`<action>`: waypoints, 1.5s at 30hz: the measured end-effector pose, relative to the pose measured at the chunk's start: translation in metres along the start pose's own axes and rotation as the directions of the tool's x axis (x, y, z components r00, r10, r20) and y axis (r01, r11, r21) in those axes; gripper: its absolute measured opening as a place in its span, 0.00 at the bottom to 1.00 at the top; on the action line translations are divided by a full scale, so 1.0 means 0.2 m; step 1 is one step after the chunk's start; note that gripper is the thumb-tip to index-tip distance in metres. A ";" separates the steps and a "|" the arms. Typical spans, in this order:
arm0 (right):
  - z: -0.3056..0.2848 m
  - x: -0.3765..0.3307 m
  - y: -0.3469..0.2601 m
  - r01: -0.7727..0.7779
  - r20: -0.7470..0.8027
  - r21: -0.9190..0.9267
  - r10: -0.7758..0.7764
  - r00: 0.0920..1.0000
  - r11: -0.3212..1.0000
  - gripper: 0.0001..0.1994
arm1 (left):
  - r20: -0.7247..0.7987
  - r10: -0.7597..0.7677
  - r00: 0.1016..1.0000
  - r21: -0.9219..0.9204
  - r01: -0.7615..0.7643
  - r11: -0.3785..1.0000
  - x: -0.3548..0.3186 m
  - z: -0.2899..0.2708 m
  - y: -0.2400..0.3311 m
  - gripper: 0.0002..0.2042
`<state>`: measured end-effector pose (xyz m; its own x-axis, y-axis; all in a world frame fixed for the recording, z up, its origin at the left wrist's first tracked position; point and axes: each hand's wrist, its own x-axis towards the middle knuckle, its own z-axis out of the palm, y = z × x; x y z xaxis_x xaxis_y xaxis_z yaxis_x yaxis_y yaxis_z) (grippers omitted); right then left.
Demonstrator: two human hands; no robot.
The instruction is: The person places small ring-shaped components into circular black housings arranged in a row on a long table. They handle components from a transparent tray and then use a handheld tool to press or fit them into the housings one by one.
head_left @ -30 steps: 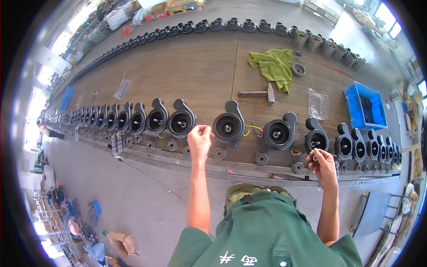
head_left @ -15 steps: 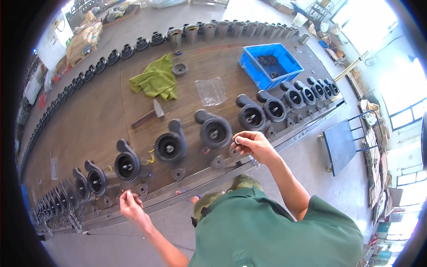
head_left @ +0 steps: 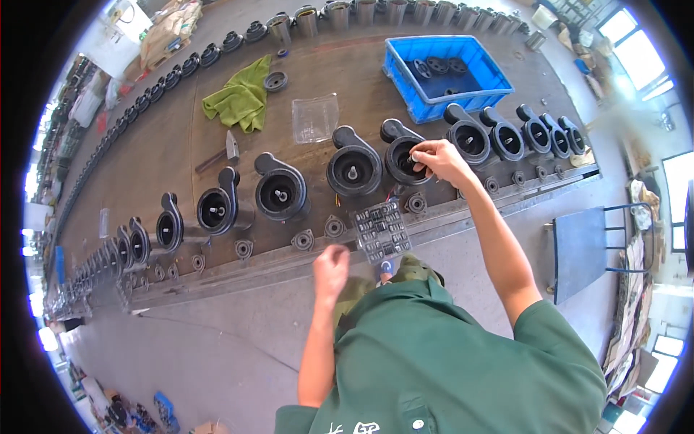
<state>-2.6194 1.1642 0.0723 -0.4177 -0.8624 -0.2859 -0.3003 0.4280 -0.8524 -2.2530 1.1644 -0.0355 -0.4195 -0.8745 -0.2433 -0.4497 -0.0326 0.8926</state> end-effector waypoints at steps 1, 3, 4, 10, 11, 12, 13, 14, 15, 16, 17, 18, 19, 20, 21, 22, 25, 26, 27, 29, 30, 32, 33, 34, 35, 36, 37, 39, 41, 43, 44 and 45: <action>-0.02 0.03 0.06 0.051 -0.008 0.023 -0.051 0.999 0.998 0.13 | 0.047 0.054 0.997 0.124 -0.060 0.990 0.01 0.07 0.09 0.09; 0.00 0.04 0.02 0.127 0.037 -0.031 -0.126 0.991 0.991 0.13 | 0.074 0.146 0.987 0.214 -0.158 0.964 0.02 0.23 -0.01 0.09; 0.00 0.04 0.03 0.137 0.048 -0.055 -0.135 0.990 0.989 0.13 | 0.141 0.173 0.975 0.279 -0.206 0.938 0.02 0.29 0.00 0.10; -0.01 0.08 0.03 0.135 -0.005 -0.241 -0.140 0.990 0.961 0.13 | 0.175 0.180 0.968 0.665 -0.251 0.704 0.03 0.56 0.13 0.17; -0.01 0.08 0.04 0.107 0.000 -0.240 -0.111 0.994 0.965 0.13 | 0.169 0.134 0.976 0.698 -0.214 0.683 0.04 0.59 0.15 0.17; 0.01 0.07 0.04 0.142 -0.044 -0.292 -0.161 0.986 0.946 0.14 | 0.196 0.070 0.978 0.702 -0.190 0.687 0.05 0.59 0.17 0.17; 0.02 0.07 0.07 0.172 -0.085 -0.348 -0.214 0.973 0.922 0.14 | 0.204 0.045 0.978 0.711 -0.180 0.680 0.05 0.61 0.17 0.17; 0.02 0.06 0.07 0.142 -0.140 -0.427 -0.221 0.965 0.893 0.16 | 0.206 0.022 0.978 0.718 -0.167 0.676 0.06 0.63 0.18 0.17; 0.03 0.01 0.09 0.193 -0.270 -0.438 -0.333 0.904 0.878 0.15 | 0.207 -0.002 0.978 0.725 -0.153 0.671 0.05 0.64 0.18 0.17; 0.05 -0.06 0.07 0.226 -0.362 -0.361 -0.359 0.860 0.905 0.14 | 0.216 0.015 0.976 0.732 -0.172 0.659 0.05 0.65 0.18 0.16; 0.08 -0.14 0.06 0.266 -0.451 -0.283 -0.373 0.811 0.922 0.12 | 0.195 -0.080 0.978 0.749 -0.096 0.655 0.04 0.65 0.20 0.16; 0.14 -0.23 0.08 0.296 -0.472 -0.267 -0.392 0.790 0.917 0.11 | 0.206 -0.074 0.976 0.722 -0.100 0.685 0.06 0.64 0.19 0.15; 0.21 -0.33 0.13 0.320 -0.491 -0.251 -0.405 0.771 0.914 0.10 | 0.220 -0.073 0.973 0.692 -0.103 0.714 0.06 0.63 0.17 0.14; 0.30 -0.41 0.23 0.271 -0.354 -0.348 -0.393 0.849 0.898 0.10 | 0.167 -0.038 0.985 0.664 -0.084 0.743 0.07 0.61 0.12 0.13; 0.41 -0.49 0.35 0.232 -0.210 -0.444 -0.352 0.912 0.866 0.09 | 0.113 -0.010 0.993 0.635 -0.064 0.770 0.07 0.59 0.07 0.12; 0.51 -0.55 0.43 0.169 -0.092 -0.475 -0.240 0.966 0.864 0.11 | 0.060 -0.001 0.998 0.497 -0.029 0.868 0.08 0.54 0.01 0.10; 0.70 -0.62 0.52 0.110 0.108 -0.551 -0.060 0.992 0.827 0.16 | 0.027 -0.023 0.999 0.317 0.014 0.948 0.08 0.31 -0.04 0.08; 0.73 -0.61 0.53 0.107 0.103 -0.583 -0.058 0.993 0.805 0.17 | 0.010 -0.010 1.000 0.278 0.007 0.961 0.08 0.25 -0.04 0.08; 0.75 -0.61 0.53 0.093 0.093 -0.606 -0.046 0.995 0.790 0.18 | -0.009 0.004 1.000 0.239 -0.002 0.971 0.07 0.20 -0.04 0.07; 0.79 -0.59 0.50 0.080 0.076 -0.649 -0.040 0.996 0.757 0.19 | -0.052 -0.050 0.997 0.136 0.057 0.989 0.03 0.11 -0.09 0.07; 0.81 -0.58 0.49 0.049 0.063 -0.673 -0.009 0.998 0.738 0.19 | -0.072 -0.060 0.996 0.113 0.068 0.991 0.01 0.07 -0.12 0.07; 0.83 -0.57 0.48 0.002 0.049 -0.727 0.048 0.998 0.686 0.19 | -0.075 -0.148 0.986 0.025 0.150 0.988 -0.04 0.00 -0.15 0.08; 0.84 -0.56 0.47 -0.008 0.050 -0.752 0.069 0.996 0.659 0.19 | -0.058 -0.173 0.983 0.010 0.174 0.985 -0.05 0.03 -0.22 0.09; 0.85 -0.56 0.49 -0.019 0.057 -0.771 0.099 0.993 0.636 0.19 | -0.089 -0.116 0.989 0.039 0.120 0.992 -0.08 0.04 -0.26 0.10; 0.86 -0.56 0.48 -0.046 0.039 -0.783 0.123 0.992 0.620 0.20 | -0.099 -0.089 0.991 0.070 0.097 0.993 -0.10 0.04 -0.26 0.11; 0.88 -0.57 0.50 -0.029 0.018 -0.795 0.071 0.997 0.606 0.21 | -0.099 -0.147 0.984 0.056 0.153 0.987 -0.11 0.06 -0.28 0.11; 0.88 -0.57 0.47 -0.057 0.015 -0.793 0.113 0.993 0.607 0.20 | -0.128 -0.140 0.982 0.065 0.149 0.987 -0.14 0.04 -0.20 0.11; 0.89 -0.58 0.46 -0.060 -0.007 -0.801 0.090 0.996 0.596 0.19 | -0.095 -0.149 0.984 0.025 0.152 0.988 -0.15 0.08 -0.30 0.11; 0.91 -0.60 0.41 -0.048 -0.023 -0.848 0.054 0.998 0.528 0.16 | -0.051 -0.204 0.978 -0.011 0.204 0.979 -0.16 0.10 -0.28 0.11; 0.94 -0.59 0.39 -0.047 -0.012 -0.883 0.077 0.997 0.467 0.14 | 0.018 -0.343 0.939 -0.047 0.344 0.938 -0.13 0.24 -0.40 0.11; 0.95 -0.58 0.38 -0.048 -0.004 -0.887 0.094 0.996 0.460 0.14 | 0.284 -0.567 0.773 -0.241 0.630 0.738 -0.12 0.21 -0.29 0.15; 0.96 -0.57 0.37 -0.052 0.001 -0.890 0.115 0.993 0.454 0.14 | 0.310 -0.604 0.734 -0.333 0.679 0.654 -0.12 0.25 -0.26 0.15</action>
<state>-2.4293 1.2419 -0.0425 -0.4485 -0.8079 -0.3823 -0.8777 0.4790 0.0175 -2.2590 1.2105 -0.0951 -0.2805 -0.4721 -0.8357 -0.3162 -0.7766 0.5449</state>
